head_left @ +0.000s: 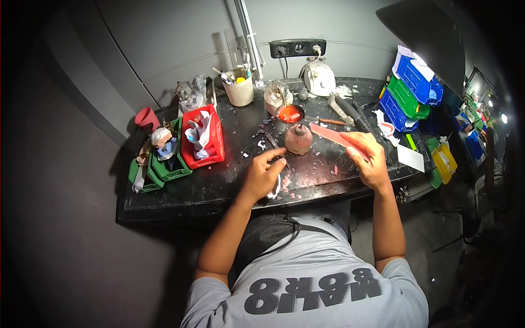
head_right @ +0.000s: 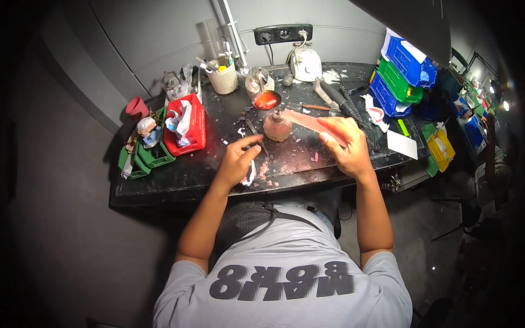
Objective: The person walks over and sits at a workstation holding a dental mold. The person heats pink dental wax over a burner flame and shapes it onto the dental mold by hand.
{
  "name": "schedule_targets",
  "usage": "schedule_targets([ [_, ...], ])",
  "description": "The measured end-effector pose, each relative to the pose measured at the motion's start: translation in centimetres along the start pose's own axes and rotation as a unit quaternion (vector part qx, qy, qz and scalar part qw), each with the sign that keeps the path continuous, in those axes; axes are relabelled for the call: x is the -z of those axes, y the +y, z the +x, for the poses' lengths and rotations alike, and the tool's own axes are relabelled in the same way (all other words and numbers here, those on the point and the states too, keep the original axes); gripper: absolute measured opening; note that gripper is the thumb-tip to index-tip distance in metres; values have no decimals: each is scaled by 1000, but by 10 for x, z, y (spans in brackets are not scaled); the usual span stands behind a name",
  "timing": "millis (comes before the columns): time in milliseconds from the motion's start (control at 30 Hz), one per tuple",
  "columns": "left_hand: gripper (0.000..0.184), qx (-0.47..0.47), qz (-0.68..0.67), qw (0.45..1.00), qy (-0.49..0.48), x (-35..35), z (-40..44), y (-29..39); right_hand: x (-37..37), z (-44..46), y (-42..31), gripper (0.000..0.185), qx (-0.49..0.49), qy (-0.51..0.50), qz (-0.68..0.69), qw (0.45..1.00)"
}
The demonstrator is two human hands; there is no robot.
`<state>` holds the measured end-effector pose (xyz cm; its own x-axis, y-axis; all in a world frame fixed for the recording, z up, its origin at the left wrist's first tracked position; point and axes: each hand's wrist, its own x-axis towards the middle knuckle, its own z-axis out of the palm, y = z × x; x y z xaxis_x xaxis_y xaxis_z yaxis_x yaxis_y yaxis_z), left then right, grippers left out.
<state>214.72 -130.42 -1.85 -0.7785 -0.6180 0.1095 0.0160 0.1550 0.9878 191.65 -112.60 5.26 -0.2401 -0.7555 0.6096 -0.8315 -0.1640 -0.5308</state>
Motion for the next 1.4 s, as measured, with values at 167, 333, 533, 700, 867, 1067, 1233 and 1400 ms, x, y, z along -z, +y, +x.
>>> schedule_targets([
  [167, 29, -12, 53, 998, 2, -6, 0, -6, -15, 15, 5, 31, -1, -9, 11, 1000],
  [333, 33, 51, 181, 982, -12, -2, 3, 4, -20, 22, 7, 29, -17, -22, 19, 999],
  [533, 39, 32, 272, 961, 37, -6, -1, 19, -24, 25, 16, 29, -7, -10, 25, 1000],
  [700, 61, 100, 335, 935, 63, 6, 2, 20, -26, 32, 19, 31, 2, -24, 15, 1000],
  [867, 60, 80, 309, 945, 78, 9, 0, 13, -34, 33, 30, 31, -21, -23, 9, 999],
  [1067, 54, 26, 225, 970, 92, 15, 6, -18, -43, 33, 35, 30, -72, -20, 27, 997],
  [1233, 51, 70, 133, 988, 41, 20, 2, -2, -49, 32, 42, 31, -107, -15, 33, 994],
  [1400, 57, 41, -30, 990, 133, 23, 5, -17, -50, 33, 37, 31, -156, -16, 46, 986],
])
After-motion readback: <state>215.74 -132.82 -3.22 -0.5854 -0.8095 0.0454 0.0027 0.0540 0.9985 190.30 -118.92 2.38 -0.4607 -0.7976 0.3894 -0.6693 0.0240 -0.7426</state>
